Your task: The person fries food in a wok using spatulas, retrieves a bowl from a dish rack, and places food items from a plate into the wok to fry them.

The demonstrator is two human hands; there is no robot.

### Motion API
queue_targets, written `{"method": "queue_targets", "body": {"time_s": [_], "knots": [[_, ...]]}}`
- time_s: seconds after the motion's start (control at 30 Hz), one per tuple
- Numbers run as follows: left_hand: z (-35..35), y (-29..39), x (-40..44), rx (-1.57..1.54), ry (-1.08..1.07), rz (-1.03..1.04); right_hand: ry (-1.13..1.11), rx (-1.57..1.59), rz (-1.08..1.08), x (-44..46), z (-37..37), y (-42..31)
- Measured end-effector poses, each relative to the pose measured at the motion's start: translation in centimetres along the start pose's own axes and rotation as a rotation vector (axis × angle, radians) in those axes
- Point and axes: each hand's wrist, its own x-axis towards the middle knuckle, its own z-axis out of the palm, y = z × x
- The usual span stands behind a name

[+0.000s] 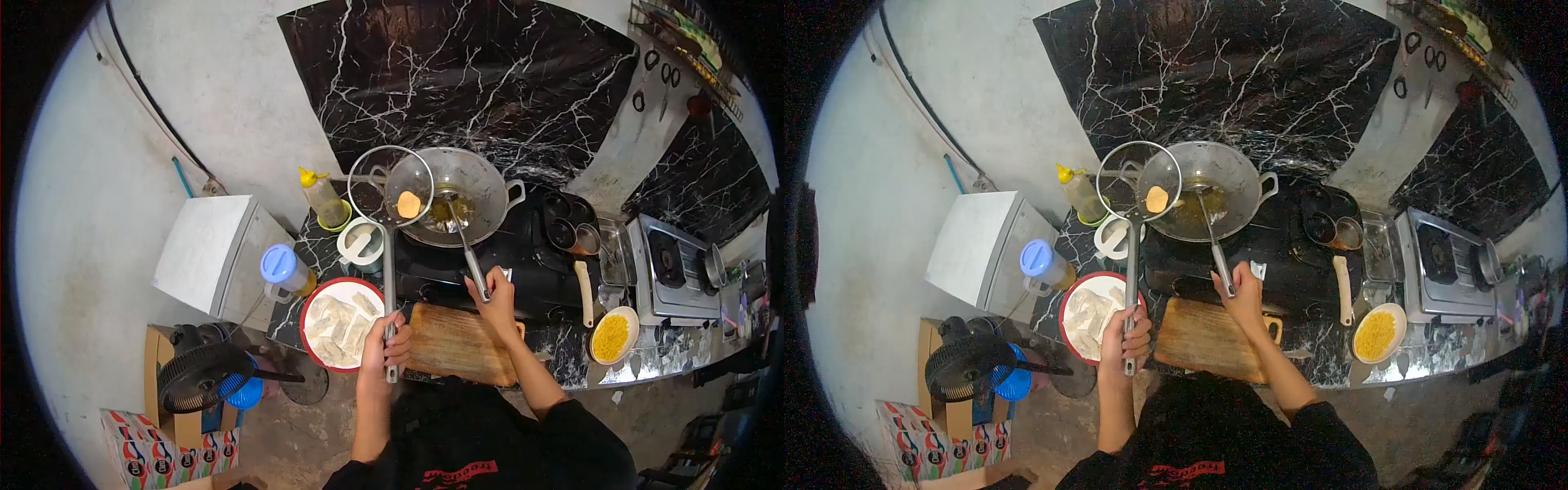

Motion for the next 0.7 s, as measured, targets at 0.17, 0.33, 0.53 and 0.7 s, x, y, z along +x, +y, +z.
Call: {"method": "queue_targets", "body": {"time_s": [0.17,0.33,0.53,0.7], "knots": [[-0.1,0.1,-0.4,0.049,0.008,-0.028,0.011,0.085,0.041,-0.9,0.7,1.6],[-0.1,0.2,-1.4,-0.083,-0.066,-0.069,-0.119,0.427,0.572,-1.5,0.7,-0.5],[0.1,0.6,-2.1,-0.147,-0.093,-0.116,-0.247,0.784,0.756,-2.4,0.6,-1.2],[-0.1,1.0,-2.9,-0.077,-0.149,-0.163,-0.389,0.680,0.668,-4.8,0.4,-4.1]]}}
